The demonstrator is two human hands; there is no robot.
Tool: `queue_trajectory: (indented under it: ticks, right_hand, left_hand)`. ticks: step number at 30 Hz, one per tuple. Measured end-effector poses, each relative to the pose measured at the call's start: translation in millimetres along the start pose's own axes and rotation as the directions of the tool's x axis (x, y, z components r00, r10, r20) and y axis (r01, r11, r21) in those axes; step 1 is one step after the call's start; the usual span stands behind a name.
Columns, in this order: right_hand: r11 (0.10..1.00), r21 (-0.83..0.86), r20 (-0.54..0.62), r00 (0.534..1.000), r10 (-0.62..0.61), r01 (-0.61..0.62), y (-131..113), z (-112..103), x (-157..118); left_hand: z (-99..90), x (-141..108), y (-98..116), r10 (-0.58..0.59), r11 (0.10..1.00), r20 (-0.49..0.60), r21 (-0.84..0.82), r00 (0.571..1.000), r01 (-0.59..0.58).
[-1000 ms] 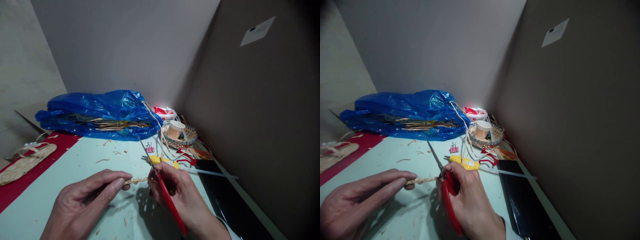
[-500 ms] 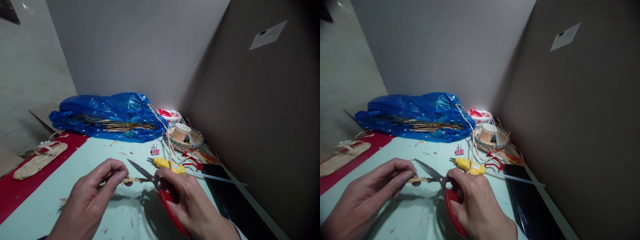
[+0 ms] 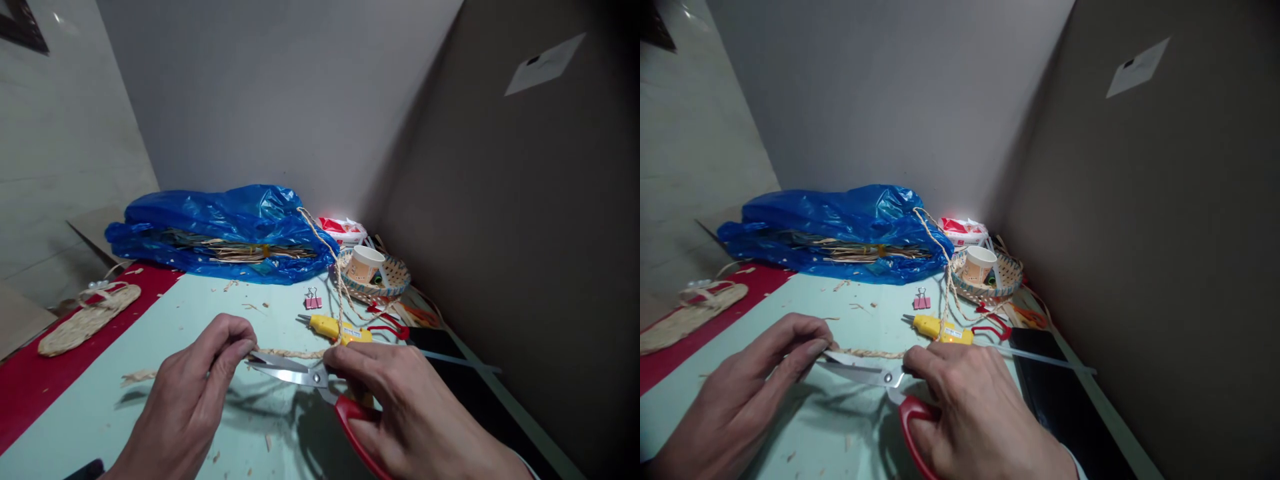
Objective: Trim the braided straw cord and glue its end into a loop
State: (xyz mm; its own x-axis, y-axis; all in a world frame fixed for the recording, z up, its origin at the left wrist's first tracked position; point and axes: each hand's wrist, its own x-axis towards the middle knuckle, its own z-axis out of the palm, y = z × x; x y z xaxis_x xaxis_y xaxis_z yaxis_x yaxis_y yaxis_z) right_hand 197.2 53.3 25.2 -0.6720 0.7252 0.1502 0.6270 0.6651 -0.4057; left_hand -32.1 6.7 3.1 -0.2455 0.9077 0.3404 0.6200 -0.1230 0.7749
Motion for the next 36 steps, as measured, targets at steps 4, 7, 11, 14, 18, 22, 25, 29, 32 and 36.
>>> queue_trajectory:
  ticks: [4,7,11,14,18,22,25,29,32,36]
  right_hand:
    - [1.000,-0.007,-0.022,1.000,0.001,-0.001,0.6,-1.0,-0.3]
    - [1.000,-0.004,-0.028,1.000,0.008,-0.008,1.6,-1.7,0.2]
    - [1.000,-0.020,-0.011,1.000,0.022,-0.022,0.4,-0.9,1.0]
    - [0.999,-0.018,0.012,0.999,0.041,-0.041,-1.7,-0.7,1.4]
    - [0.998,-0.008,0.055,0.997,0.059,-0.059,-2.0,-0.8,0.9]
    - [0.999,0.002,0.069,0.997,0.041,-0.041,-0.1,0.1,-0.5]
    - [0.999,-0.005,0.083,0.996,0.043,-0.043,0.1,0.8,-0.8]
    - [0.999,-0.005,0.108,0.993,0.045,-0.044,-0.2,0.3,0.0]
    - [0.999,0.008,0.137,0.989,0.051,-0.053,0.5,-1.4,0.9]
    - [0.998,0.000,0.158,0.985,0.063,-0.064,0.7,-2.5,0.6]
  left_hand:
    - [3.9,-2.5,2.5,-0.063,0.997,0.019,-0.040,0.998,0.064]
    - [5.7,-4.0,1.9,-0.057,0.998,0.004,-0.029,0.998,0.057]
    - [6.0,-3.9,1.1,-0.009,0.999,-0.013,-0.033,1.000,0.008]
    - [3.2,-0.3,-0.8,0.028,0.996,0.057,-0.084,0.998,-0.023]
    - [-2.0,5.4,-5.9,0.005,0.988,0.194,-0.150,0.981,0.024]
    - [-3.4,5.0,-7.1,-0.048,0.989,0.251,-0.125,0.967,0.082]
    - [-2.6,3.0,-3.2,-0.068,0.991,0.250,-0.092,0.966,0.094]
    - [-2.2,2.1,0.0,-0.083,0.991,0.258,-0.080,0.963,0.107]
    - [-2.2,1.4,-0.7,-0.106,0.991,0.269,-0.052,0.957,0.124]
    - [-0.5,0.3,0.8,-0.153,0.983,0.241,-0.060,0.958,0.172]
